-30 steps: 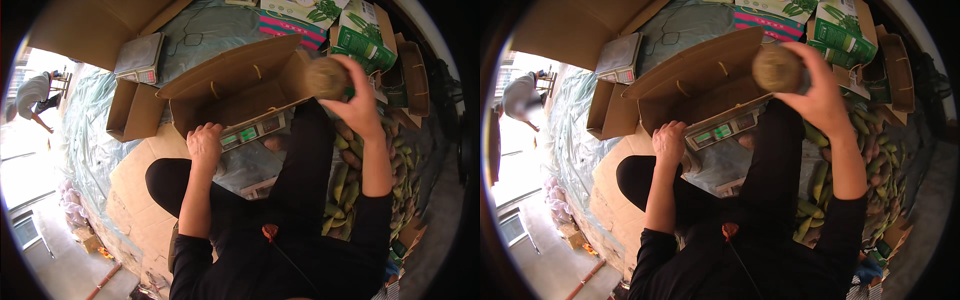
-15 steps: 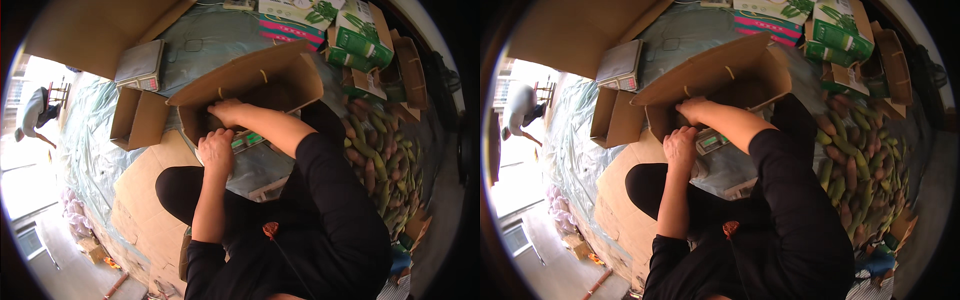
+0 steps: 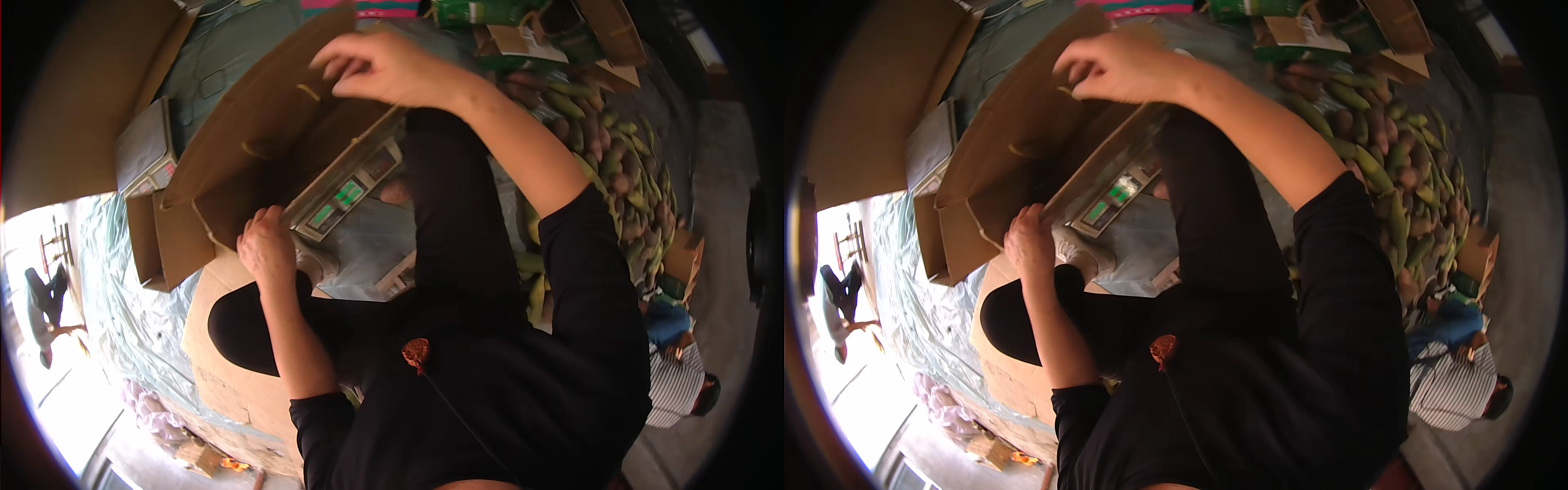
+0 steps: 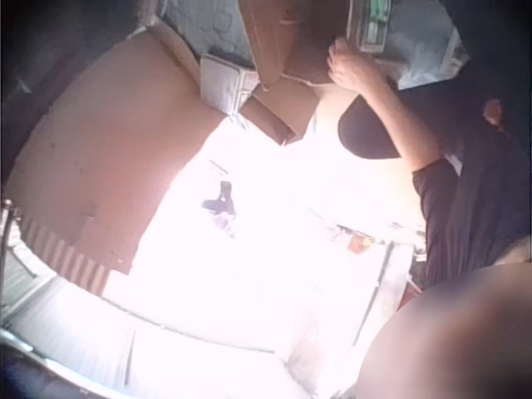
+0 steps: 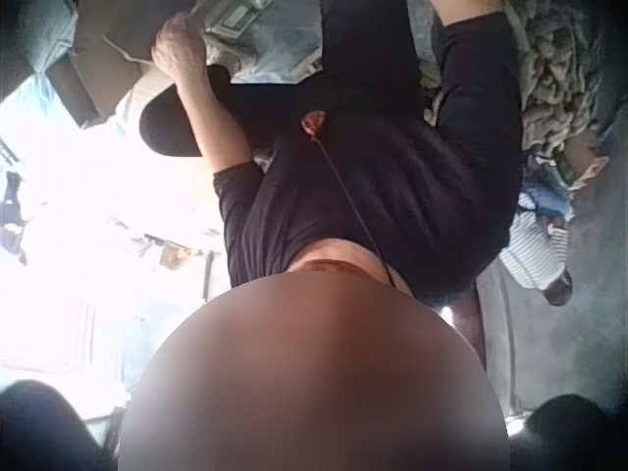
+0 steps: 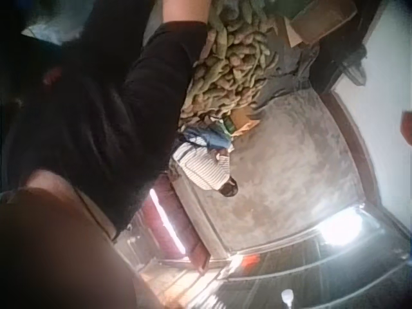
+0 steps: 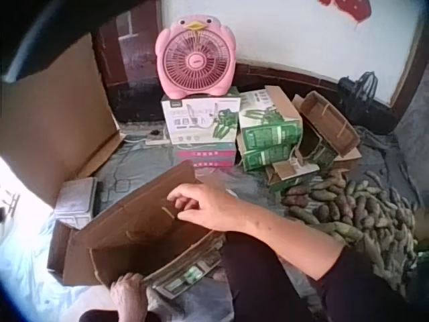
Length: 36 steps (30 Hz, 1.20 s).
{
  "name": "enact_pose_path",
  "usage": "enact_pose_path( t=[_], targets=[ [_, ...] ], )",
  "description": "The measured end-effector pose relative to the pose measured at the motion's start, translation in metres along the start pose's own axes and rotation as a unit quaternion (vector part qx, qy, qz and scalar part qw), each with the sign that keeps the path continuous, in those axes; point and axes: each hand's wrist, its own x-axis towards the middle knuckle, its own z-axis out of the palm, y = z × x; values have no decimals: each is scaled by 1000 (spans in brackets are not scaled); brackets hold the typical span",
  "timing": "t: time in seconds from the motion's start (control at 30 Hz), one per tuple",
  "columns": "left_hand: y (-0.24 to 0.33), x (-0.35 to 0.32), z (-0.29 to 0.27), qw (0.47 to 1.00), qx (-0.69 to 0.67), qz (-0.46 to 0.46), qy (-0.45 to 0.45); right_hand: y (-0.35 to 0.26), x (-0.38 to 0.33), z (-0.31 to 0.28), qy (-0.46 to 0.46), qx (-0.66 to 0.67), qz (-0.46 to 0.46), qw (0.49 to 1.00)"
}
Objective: The recorder is sitting on the floor, selecting produce from a pile and placing them into a cardboard box on a scale.
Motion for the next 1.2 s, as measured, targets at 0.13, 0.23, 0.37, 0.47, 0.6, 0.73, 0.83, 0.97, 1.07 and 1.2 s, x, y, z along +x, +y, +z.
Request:
enact_pose_path(
  t=[0.13,0.23,0.37,0.47,0.6,0.73,0.83,0.97,1.07,1.2],
  targets=[
    [9,3,-3,999,-3,-7,-33,65,-89,-61,168,-64,147,973],
    [11,7,-1,999,-10,7,-44,144,-186,-61,226,-67,230,944],
    [-2,-4,-12,999,-9,-19,-31,192,-285,-7,111,-195,354,908],
    [12,7,11,998,-42,25,-33,228,-410,32,54,-243,486,838],
    [0,2,1,998,-29,-11,-59,201,-460,93,-43,-159,624,764],
    [-18,6,13,998,-24,-8,-64,169,-495,121,-140,-186,648,725],
    [-23,7,16,998,-18,3,-60,151,-509,130,-138,-211,661,707],
    [-31,8,20,999,-4,22,-38,138,-523,118,-110,-243,711,651],
    [-22,9,20,998,-19,26,-49,123,-556,100,86,-291,757,579],
    [-14,8,15,998,-16,11,-53,104,-584,91,106,-146,864,470]
  ],
)
